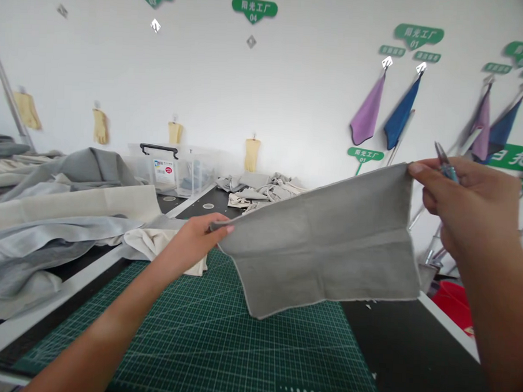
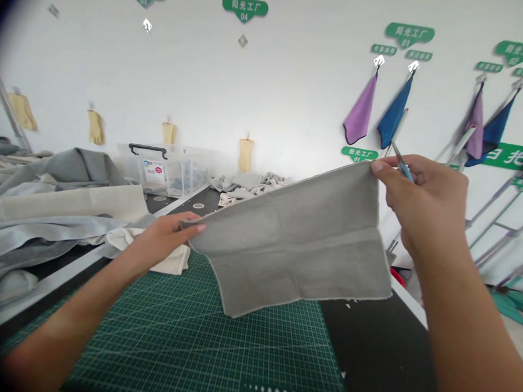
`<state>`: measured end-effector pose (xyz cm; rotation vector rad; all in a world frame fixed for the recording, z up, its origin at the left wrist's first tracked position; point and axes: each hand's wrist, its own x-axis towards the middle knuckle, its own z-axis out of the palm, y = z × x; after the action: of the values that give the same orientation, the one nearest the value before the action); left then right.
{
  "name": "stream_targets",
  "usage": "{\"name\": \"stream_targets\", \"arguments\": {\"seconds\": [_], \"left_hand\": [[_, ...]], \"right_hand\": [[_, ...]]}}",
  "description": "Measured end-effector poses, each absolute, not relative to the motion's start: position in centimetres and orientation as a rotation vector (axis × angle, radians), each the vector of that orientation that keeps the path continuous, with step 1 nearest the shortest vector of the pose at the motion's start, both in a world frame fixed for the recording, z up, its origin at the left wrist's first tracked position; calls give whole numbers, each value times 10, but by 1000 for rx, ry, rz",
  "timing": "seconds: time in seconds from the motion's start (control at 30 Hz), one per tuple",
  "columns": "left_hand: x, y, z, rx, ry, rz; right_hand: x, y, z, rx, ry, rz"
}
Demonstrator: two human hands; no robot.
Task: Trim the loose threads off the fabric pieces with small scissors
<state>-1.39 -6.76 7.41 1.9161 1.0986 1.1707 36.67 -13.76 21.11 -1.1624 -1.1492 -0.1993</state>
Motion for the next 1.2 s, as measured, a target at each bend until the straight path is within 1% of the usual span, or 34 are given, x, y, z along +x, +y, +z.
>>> {"name": "stream_targets", "arguments": {"seconds": [0.13,0.33,0.43,0.53,0.73,0.97,1.2], "left_hand": [[-33,-78,103,1676,984,1301],[-48,-87,137,1790,995,1300],[-50,-84,145,1786,1048,1461],[-50,-81,151,1745,1039,1609],[-50,-82,156,1828,1047,1581],[-49,-80,154,1718,1100,1779],[-49,-80,153,1621,1079,1887]], "right_hand": [[374,-136,209,-1082,-1114,8],[386,-132,197,-1041,-1158,122],[389,-133,195,-1039,-1166,158],[392,-134,194,-1044,-1203,209],[396,-135,189,-1091,-1258,308],[390,-139,187,-1121,-1222,465],[387,-139,183,-1153,-1278,456]]}}
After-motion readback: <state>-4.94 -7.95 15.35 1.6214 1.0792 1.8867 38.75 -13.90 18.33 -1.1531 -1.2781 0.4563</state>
